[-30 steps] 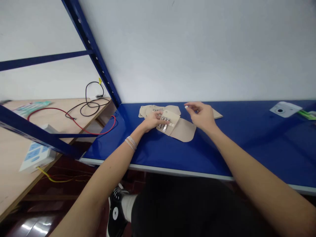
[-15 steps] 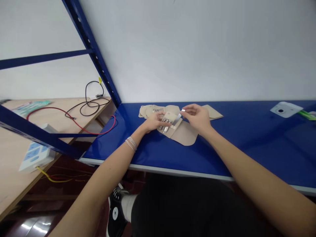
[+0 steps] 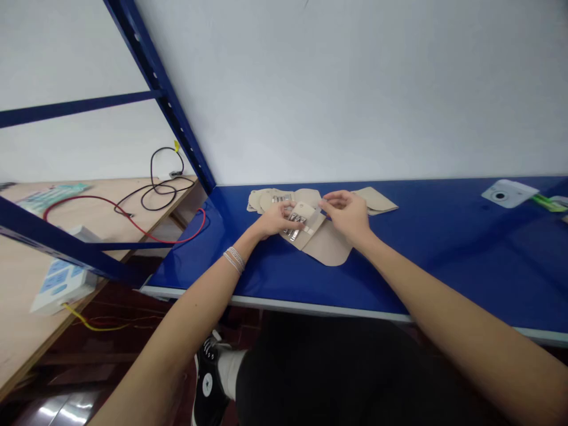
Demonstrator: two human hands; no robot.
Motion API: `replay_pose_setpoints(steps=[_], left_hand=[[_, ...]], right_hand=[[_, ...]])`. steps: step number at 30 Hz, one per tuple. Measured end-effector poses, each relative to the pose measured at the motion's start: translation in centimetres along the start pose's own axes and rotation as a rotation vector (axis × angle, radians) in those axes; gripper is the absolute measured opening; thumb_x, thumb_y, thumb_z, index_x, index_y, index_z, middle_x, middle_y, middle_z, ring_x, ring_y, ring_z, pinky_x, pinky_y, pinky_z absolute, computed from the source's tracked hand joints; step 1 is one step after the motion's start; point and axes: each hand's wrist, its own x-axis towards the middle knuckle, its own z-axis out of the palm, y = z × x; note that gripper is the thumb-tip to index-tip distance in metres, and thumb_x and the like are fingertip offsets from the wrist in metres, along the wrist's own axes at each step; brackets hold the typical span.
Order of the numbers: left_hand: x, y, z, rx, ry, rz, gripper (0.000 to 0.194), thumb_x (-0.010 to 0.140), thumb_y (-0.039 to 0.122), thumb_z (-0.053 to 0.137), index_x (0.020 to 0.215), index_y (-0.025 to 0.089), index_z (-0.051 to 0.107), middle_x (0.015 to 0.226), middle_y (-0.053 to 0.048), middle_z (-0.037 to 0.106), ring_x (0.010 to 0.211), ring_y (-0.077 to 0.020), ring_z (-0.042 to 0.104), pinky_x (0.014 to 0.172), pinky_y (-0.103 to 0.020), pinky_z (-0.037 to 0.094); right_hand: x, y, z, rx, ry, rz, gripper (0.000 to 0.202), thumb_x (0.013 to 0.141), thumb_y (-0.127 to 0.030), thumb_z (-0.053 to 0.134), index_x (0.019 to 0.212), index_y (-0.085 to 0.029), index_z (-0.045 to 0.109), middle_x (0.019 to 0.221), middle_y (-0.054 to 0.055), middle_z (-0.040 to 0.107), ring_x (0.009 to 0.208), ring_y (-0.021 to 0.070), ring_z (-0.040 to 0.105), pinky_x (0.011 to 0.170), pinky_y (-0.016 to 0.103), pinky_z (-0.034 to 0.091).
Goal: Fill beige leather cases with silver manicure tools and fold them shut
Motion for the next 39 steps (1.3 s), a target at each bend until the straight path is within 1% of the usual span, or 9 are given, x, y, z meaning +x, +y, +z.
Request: replay_pose_setpoints(steps=[7, 13, 19, 23, 26, 30, 33, 35, 39], left_hand=[[0.1, -0.2, -0.2, 0.000, -0.013, 0.052, 0.053, 0.059, 0.017, 0.083, 0.102, 0.014, 0.054, 0.081, -0.003, 0.070, 0.068, -0.0128, 0.066, 0.066, -0.025, 0.052], [0.0, -0.2, -0.2, 0.009, -0.016, 0.044, 0.053, 0.059, 0.015, 0.082, 0.104, 0.015, 0.053, 0.079, -0.002, 0.069, 0.067, -0.0126, 0.065, 0.065, -0.025, 0.052], [0.2, -0.3, -0.3, 0.009, 0.008, 0.032, 0.056, 0.059, 0.015, 0.081, 0.106, 0.015, 0.052, 0.083, -0.003, 0.070, 0.069, -0.0140, 0.066, 0.066, -0.026, 0.052], [0.3, -0.4, -0.4, 0.009, 0.029, 0.041, 0.056, 0.059, 0.016, 0.082, 0.105, 0.015, 0.052, 0.081, -0.003, 0.069, 0.069, -0.0149, 0.067, 0.067, -0.028, 0.052], [0.3, -0.5, -0.4, 0.019, 0.036, 0.040, 0.056, 0.058, 0.017, 0.083, 0.105, 0.016, 0.052, 0.080, -0.002, 0.069, 0.070, -0.0155, 0.067, 0.070, -0.029, 0.053], [0.2, -0.4, -0.3, 0.018, 0.003, 0.041, 0.056, 0.059, 0.017, 0.082, 0.106, 0.016, 0.052, 0.083, -0.004, 0.070, 0.070, -0.0148, 0.067, 0.068, -0.029, 0.053], [0.1, -0.1, -0.2, 0.010, -0.022, 0.030, 0.057, 0.058, 0.016, 0.082, 0.106, 0.015, 0.052, 0.084, -0.005, 0.070, 0.068, -0.0137, 0.066, 0.066, -0.027, 0.052], [0.1, 0.0, -0.1, 0.016, -0.028, 0.024, 0.057, 0.058, 0.015, 0.082, 0.106, 0.015, 0.052, 0.083, -0.003, 0.070, 0.066, -0.0129, 0.065, 0.065, -0.026, 0.051], [0.0, 0.1, 0.0, 0.042, -0.030, 0.018, 0.058, 0.058, 0.016, 0.082, 0.107, 0.015, 0.050, 0.079, -0.001, 0.069, 0.064, -0.0122, 0.064, 0.064, -0.025, 0.050]], right_hand=[[-0.1, 0.4, 0.4, 0.020, 0.080, 0.012, 0.023, 0.068, -0.036, 0.074, 0.078, -0.018, 0.063, 0.077, 0.006, 0.069, 0.072, 0.0211, 0.066, 0.071, 0.038, 0.054], [-0.2, -0.5, 0.0, 0.033, -0.011, -0.070, 0.021, 0.067, -0.031, 0.074, 0.074, -0.018, 0.060, 0.071, 0.004, 0.068, 0.065, 0.0189, 0.065, 0.066, 0.035, 0.052], [0.3, -0.7, -0.6, -0.087, -0.025, -0.027, 0.019, 0.065, -0.029, 0.075, 0.069, -0.017, 0.062, 0.072, 0.007, 0.070, 0.068, 0.0208, 0.066, 0.069, 0.037, 0.052], [0.8, -0.3, -1.2, -0.084, -0.025, 0.003, 0.021, 0.063, -0.031, 0.077, 0.070, -0.017, 0.064, 0.072, 0.007, 0.070, 0.068, 0.0210, 0.066, 0.067, 0.036, 0.053], [0.8, -0.5, -1.5, -0.075, -0.064, -0.033, 0.022, 0.062, -0.032, 0.078, 0.070, -0.017, 0.064, 0.072, 0.007, 0.070, 0.067, 0.0205, 0.065, 0.067, 0.036, 0.053], [0.5, -0.8, -1.3, -0.102, -0.019, -0.066, 0.022, 0.064, -0.033, 0.077, 0.072, -0.017, 0.064, 0.072, 0.007, 0.070, 0.068, 0.0208, 0.065, 0.067, 0.036, 0.053], [0.3, -0.8, -1.1, -0.093, -0.038, -0.080, 0.022, 0.065, -0.033, 0.077, 0.072, -0.017, 0.064, 0.071, 0.006, 0.069, 0.068, 0.0207, 0.065, 0.067, 0.036, 0.053], [0.3, -0.6, -1.0, -0.080, -0.049, -0.063, 0.023, 0.064, -0.034, 0.077, 0.072, -0.017, 0.064, 0.070, 0.006, 0.069, 0.066, 0.0204, 0.065, 0.067, 0.036, 0.053], [0.2, -0.3, -0.7, -0.114, -0.011, 0.051, 0.023, 0.063, -0.035, 0.077, 0.072, -0.017, 0.066, 0.069, 0.006, 0.069, 0.064, 0.0201, 0.064, 0.066, 0.037, 0.052]])
